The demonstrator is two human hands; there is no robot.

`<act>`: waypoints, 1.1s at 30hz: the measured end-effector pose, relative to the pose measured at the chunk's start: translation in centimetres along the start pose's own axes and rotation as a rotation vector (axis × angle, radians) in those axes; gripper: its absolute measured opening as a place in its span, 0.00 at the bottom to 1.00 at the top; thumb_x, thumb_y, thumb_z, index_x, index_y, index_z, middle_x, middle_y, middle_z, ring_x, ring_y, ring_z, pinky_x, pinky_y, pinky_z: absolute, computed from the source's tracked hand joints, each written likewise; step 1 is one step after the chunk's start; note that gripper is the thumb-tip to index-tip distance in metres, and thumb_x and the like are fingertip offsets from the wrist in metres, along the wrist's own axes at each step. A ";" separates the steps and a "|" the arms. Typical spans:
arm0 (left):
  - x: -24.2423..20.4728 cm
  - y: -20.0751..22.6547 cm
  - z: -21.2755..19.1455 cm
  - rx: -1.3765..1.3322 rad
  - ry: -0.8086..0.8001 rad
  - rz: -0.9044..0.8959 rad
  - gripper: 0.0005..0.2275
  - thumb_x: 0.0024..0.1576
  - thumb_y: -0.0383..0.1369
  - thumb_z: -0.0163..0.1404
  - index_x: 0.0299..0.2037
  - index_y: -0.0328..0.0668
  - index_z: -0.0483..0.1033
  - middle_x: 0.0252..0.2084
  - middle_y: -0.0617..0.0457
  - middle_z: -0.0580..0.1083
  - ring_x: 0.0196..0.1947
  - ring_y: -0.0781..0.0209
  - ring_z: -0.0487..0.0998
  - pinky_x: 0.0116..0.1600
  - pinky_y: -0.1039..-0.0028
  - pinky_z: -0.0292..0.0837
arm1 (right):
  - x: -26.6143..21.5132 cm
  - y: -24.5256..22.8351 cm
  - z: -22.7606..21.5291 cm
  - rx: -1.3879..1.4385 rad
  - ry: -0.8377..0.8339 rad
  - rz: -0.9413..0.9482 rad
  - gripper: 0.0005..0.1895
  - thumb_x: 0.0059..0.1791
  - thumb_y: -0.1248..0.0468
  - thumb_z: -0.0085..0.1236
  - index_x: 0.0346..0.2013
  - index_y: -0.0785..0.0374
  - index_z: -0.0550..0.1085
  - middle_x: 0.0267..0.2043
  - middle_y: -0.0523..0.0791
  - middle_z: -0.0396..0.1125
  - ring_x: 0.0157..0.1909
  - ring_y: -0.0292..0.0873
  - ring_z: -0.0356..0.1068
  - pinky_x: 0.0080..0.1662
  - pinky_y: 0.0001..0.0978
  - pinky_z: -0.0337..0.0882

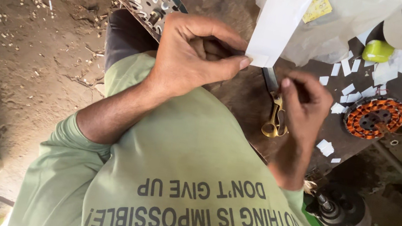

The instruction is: The person uses gold-handled scissors to cut small rectangular pieces from a white sheet of material. They repeatedly pick up the sheet, cut a piece, and place it into a circular metal component with slots. The person also picks up a dropped piece from the floor and continues cutting.

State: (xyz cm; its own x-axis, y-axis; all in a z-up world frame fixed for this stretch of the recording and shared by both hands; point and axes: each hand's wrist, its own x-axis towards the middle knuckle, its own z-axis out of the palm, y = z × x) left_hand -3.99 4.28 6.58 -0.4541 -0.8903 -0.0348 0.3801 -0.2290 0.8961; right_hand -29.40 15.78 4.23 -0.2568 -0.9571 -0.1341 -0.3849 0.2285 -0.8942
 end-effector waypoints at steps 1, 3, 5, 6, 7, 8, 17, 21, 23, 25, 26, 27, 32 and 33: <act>0.1 0.0 0.0 -0.016 0.006 -0.027 0.06 0.56 0.15 0.61 0.42 0.24 0.79 0.39 0.46 0.81 0.36 0.67 0.82 0.39 0.78 0.82 | -0.4 0.0 -0.7 -0.216 -0.051 0.011 0.05 0.53 0.69 0.62 0.42 0.69 0.81 0.30 0.48 0.74 0.25 0.39 0.66 0.27 0.30 0.62; 0.3 0.1 -0.2 -0.020 -0.010 0.038 0.07 0.58 0.15 0.61 0.43 0.24 0.79 0.42 0.45 0.80 0.40 0.65 0.83 0.45 0.76 0.84 | -1.8 -0.2 -2.0 -0.508 -0.211 0.173 0.05 0.51 0.69 0.63 0.40 0.68 0.81 0.28 0.51 0.73 0.25 0.44 0.70 0.31 0.36 0.67; 0.4 0.1 -0.3 -0.014 -0.025 0.076 0.07 0.59 0.15 0.61 0.44 0.24 0.79 0.43 0.45 0.80 0.42 0.65 0.83 0.47 0.75 0.85 | -3.4 0.1 -2.4 -0.673 -0.299 0.255 0.08 0.46 0.68 0.66 0.39 0.67 0.80 0.29 0.53 0.74 0.27 0.49 0.74 0.34 0.41 0.71; 0.6 0.2 -0.3 -0.006 -0.035 0.088 0.07 0.59 0.15 0.61 0.45 0.24 0.79 0.43 0.45 0.80 0.42 0.64 0.84 0.48 0.75 0.86 | -4.0 0.4 -2.3 -0.692 -0.302 0.251 0.12 0.41 0.68 0.68 0.39 0.66 0.80 0.30 0.54 0.74 0.29 0.51 0.75 0.35 0.42 0.72; 0.7 0.3 -0.4 0.002 -0.045 0.101 0.06 0.60 0.15 0.61 0.45 0.24 0.79 0.43 0.45 0.80 0.42 0.64 0.84 0.48 0.74 0.86 | -4.5 0.9 -2.1 -0.712 -0.305 0.246 0.17 0.37 0.67 0.71 0.39 0.66 0.79 0.32 0.55 0.75 0.31 0.53 0.76 0.36 0.44 0.73; 0.9 0.3 -0.4 -0.001 -0.043 0.101 0.06 0.60 0.15 0.61 0.45 0.24 0.79 0.43 0.45 0.80 0.41 0.65 0.84 0.47 0.75 0.86 | -4.9 1.4 -2.0 -0.746 -0.301 0.287 0.18 0.37 0.67 0.71 0.41 0.66 0.78 0.32 0.55 0.75 0.32 0.54 0.76 0.36 0.45 0.73; 1.9 1.0 -0.8 0.011 -0.025 0.174 0.06 0.62 0.15 0.60 0.46 0.25 0.79 0.44 0.46 0.80 0.40 0.67 0.83 0.48 0.77 0.84 | -6.7 8.8 -6.2 -0.584 -0.382 0.344 0.13 0.44 0.66 0.66 0.41 0.67 0.76 0.26 0.50 0.73 0.26 0.47 0.72 0.31 0.39 0.69; 2.3 1.1 -0.8 -0.005 0.017 0.198 0.06 0.62 0.15 0.60 0.46 0.25 0.79 0.45 0.46 0.81 0.42 0.66 0.83 0.50 0.77 0.84 | -6.8 9.5 -7.0 -0.123 -0.495 0.539 0.18 0.50 0.56 0.66 0.34 0.71 0.77 0.20 0.47 0.64 0.21 0.41 0.63 0.26 0.36 0.58; 2.4 1.2 -1.0 -0.001 0.036 0.219 0.06 0.62 0.15 0.60 0.46 0.25 0.79 0.45 0.46 0.81 0.42 0.66 0.83 0.51 0.76 0.84 | -6.5 7.9 -5.3 0.143 -0.457 0.279 0.23 0.52 0.50 0.62 0.38 0.72 0.74 0.24 0.45 0.64 0.23 0.38 0.62 0.27 0.31 0.58; 2.3 1.1 -0.9 -0.002 0.026 0.223 0.06 0.62 0.15 0.60 0.46 0.25 0.79 0.45 0.46 0.81 0.42 0.66 0.83 0.51 0.76 0.84 | -6.6 5.5 -2.3 0.451 -0.403 -0.129 0.31 0.55 0.40 0.55 0.49 0.68 0.69 0.34 0.44 0.71 0.29 0.34 0.69 0.31 0.24 0.68; 2.3 1.0 -0.8 0.000 0.032 0.224 0.06 0.62 0.15 0.60 0.47 0.25 0.79 0.45 0.46 0.81 0.42 0.66 0.83 0.51 0.77 0.84 | -7.2 4.1 -0.4 0.433 -0.245 -0.079 0.35 0.55 0.35 0.54 0.48 0.69 0.69 0.36 0.44 0.69 0.32 0.35 0.67 0.34 0.25 0.67; 2.3 0.9 -0.7 0.002 0.038 0.225 0.06 0.62 0.15 0.60 0.47 0.25 0.79 0.45 0.46 0.81 0.42 0.66 0.83 0.51 0.77 0.83 | -7.5 2.6 1.1 0.414 -0.086 -0.030 0.39 0.55 0.31 0.54 0.48 0.69 0.69 0.37 0.43 0.67 0.34 0.36 0.66 0.36 0.25 0.67; 2.0 0.5 -0.4 0.022 0.084 0.255 0.06 0.61 0.15 0.60 0.46 0.25 0.79 0.43 0.46 0.80 0.43 0.66 0.83 0.49 0.77 0.83 | -1.8 1.9 5.6 0.603 -0.348 -0.191 0.45 0.44 0.25 0.58 0.36 0.70 0.75 0.20 0.42 0.65 0.19 0.36 0.65 0.25 0.27 0.64; 1.8 0.3 -0.3 0.022 0.093 0.266 0.06 0.62 0.14 0.60 0.46 0.25 0.79 0.43 0.46 0.80 0.42 0.66 0.83 0.50 0.77 0.84 | -1.5 2.0 6.0 0.603 -0.339 -0.188 0.45 0.44 0.26 0.59 0.36 0.71 0.74 0.20 0.42 0.64 0.19 0.36 0.64 0.25 0.26 0.63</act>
